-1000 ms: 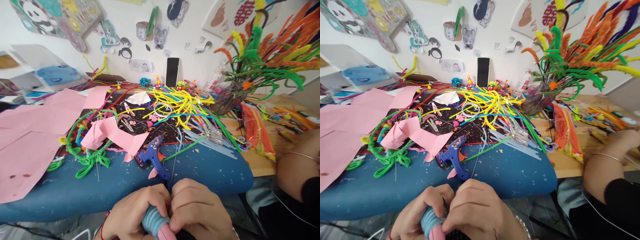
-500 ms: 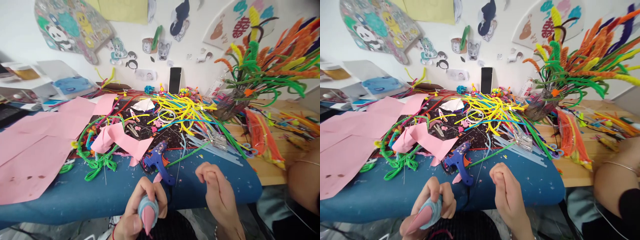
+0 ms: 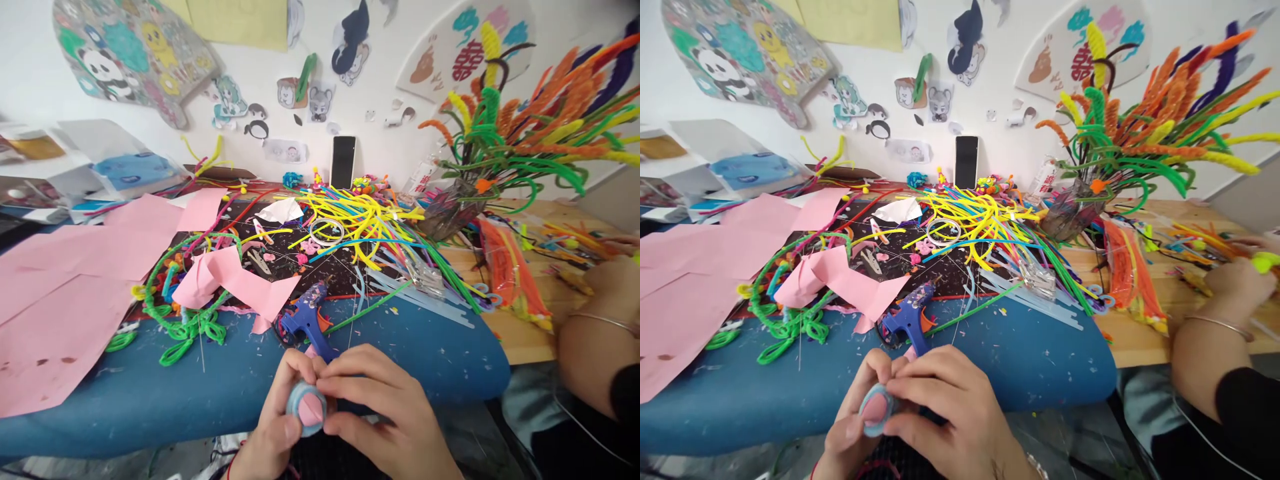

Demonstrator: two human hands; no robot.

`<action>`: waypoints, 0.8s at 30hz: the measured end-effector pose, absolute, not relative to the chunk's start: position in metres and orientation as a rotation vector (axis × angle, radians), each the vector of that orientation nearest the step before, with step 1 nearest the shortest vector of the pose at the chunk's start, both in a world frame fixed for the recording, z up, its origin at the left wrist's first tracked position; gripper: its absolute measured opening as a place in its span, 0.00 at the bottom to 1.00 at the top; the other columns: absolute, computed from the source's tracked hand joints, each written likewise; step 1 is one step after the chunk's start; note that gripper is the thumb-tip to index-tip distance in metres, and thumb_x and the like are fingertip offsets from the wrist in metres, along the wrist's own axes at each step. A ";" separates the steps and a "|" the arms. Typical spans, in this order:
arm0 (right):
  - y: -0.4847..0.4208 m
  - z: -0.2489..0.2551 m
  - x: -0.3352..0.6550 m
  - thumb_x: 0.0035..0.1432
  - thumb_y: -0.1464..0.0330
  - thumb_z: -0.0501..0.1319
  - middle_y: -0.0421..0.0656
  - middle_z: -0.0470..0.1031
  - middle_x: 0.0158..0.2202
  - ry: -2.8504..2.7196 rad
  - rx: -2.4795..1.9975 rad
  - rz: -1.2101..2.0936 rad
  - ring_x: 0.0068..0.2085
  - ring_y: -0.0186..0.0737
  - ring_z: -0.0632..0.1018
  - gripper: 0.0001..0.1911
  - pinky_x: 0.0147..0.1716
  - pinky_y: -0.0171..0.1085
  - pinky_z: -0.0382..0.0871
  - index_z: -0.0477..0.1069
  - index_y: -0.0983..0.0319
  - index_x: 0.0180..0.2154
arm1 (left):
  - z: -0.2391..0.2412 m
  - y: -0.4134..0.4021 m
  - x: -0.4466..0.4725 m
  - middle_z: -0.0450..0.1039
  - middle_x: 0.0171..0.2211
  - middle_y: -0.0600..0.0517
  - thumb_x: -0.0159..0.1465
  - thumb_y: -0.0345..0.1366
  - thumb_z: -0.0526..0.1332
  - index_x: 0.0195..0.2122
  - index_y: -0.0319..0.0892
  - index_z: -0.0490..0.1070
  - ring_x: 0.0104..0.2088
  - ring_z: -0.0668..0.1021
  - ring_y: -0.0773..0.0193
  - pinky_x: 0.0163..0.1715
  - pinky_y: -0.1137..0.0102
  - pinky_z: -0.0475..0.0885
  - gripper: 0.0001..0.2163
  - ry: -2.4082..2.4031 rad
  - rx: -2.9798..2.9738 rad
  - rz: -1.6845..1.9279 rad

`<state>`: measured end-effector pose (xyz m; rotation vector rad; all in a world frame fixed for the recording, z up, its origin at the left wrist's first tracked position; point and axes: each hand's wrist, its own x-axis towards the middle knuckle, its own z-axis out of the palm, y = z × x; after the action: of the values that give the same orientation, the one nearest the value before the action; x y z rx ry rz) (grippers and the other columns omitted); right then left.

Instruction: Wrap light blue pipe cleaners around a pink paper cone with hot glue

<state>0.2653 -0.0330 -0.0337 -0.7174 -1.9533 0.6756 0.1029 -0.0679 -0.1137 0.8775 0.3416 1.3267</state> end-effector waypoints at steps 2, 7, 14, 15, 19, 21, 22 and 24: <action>-0.035 -0.027 0.258 0.64 0.67 0.69 0.42 0.85 0.36 -1.925 -0.688 0.683 0.38 0.36 0.83 0.04 0.40 0.32 0.80 0.80 0.60 0.41 | -0.119 -0.071 0.100 0.62 0.38 0.54 0.66 0.53 0.62 0.46 0.51 0.63 0.36 0.66 0.62 0.38 0.67 0.64 0.16 0.455 0.979 1.372; -0.033 -0.026 0.262 0.67 0.72 0.66 0.41 0.85 0.36 -1.956 -0.670 0.740 0.37 0.34 0.83 0.02 0.40 0.32 0.78 0.79 0.60 0.40 | -0.118 -0.071 0.094 0.66 0.41 0.51 0.71 0.50 0.58 0.50 0.51 0.63 0.40 0.69 0.59 0.41 0.66 0.64 0.13 0.519 1.246 1.382; -0.048 -0.035 0.259 0.70 0.72 0.58 0.40 0.76 0.34 -1.934 -0.877 0.696 0.38 0.36 0.77 0.06 0.39 0.34 0.74 0.70 0.59 0.37 | -0.115 -0.067 0.102 0.67 0.38 0.52 0.71 0.50 0.57 0.50 0.51 0.64 0.37 0.68 0.61 0.38 0.68 0.64 0.12 0.554 1.245 1.477; -0.052 -0.037 0.258 0.72 0.70 0.55 0.40 0.74 0.35 -1.955 -0.913 0.695 0.38 0.36 0.76 0.07 0.39 0.35 0.73 0.67 0.59 0.37 | -0.116 -0.067 0.104 0.67 0.38 0.52 0.71 0.50 0.58 0.49 0.50 0.64 0.36 0.69 0.61 0.37 0.67 0.65 0.12 0.586 1.209 1.504; -0.067 -0.043 0.262 0.77 0.64 0.45 0.39 0.69 0.32 -2.068 -0.878 0.813 0.34 0.36 0.72 0.13 0.32 0.33 0.70 0.58 0.56 0.35 | -0.119 -0.067 0.106 0.67 0.37 0.51 0.70 0.52 0.58 0.45 0.48 0.64 0.35 0.69 0.59 0.36 0.65 0.67 0.14 0.785 1.041 1.580; -0.067 -0.046 0.267 0.77 0.64 0.43 0.39 0.68 0.32 -2.050 -0.952 0.853 0.33 0.36 0.72 0.14 0.31 0.34 0.69 0.57 0.56 0.36 | -0.118 -0.067 0.104 0.67 0.38 0.50 0.69 0.54 0.58 0.45 0.47 0.65 0.35 0.69 0.58 0.36 0.64 0.68 0.16 0.849 1.002 1.580; -0.065 -0.048 0.271 0.77 0.66 0.42 0.39 0.67 0.33 -2.025 -1.030 0.842 0.34 0.37 0.72 0.14 0.32 0.34 0.69 0.58 0.56 0.36 | -0.117 -0.068 0.103 0.67 0.38 0.50 0.69 0.54 0.59 0.46 0.47 0.66 0.36 0.69 0.58 0.36 0.64 0.68 0.16 0.866 1.000 1.565; -0.055 -0.056 0.279 0.77 0.69 0.42 0.39 0.67 0.33 -1.975 -1.182 0.738 0.34 0.37 0.71 0.15 0.35 0.35 0.69 0.60 0.56 0.36 | -0.113 -0.070 0.100 0.67 0.39 0.49 0.69 0.54 0.58 0.48 0.47 0.68 0.36 0.70 0.58 0.36 0.64 0.68 0.17 0.887 1.014 1.520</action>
<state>0.2791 -0.0546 -0.0563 -1.1818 -1.9750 0.7376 0.1001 -0.0699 -0.1131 1.0141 0.8872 1.5202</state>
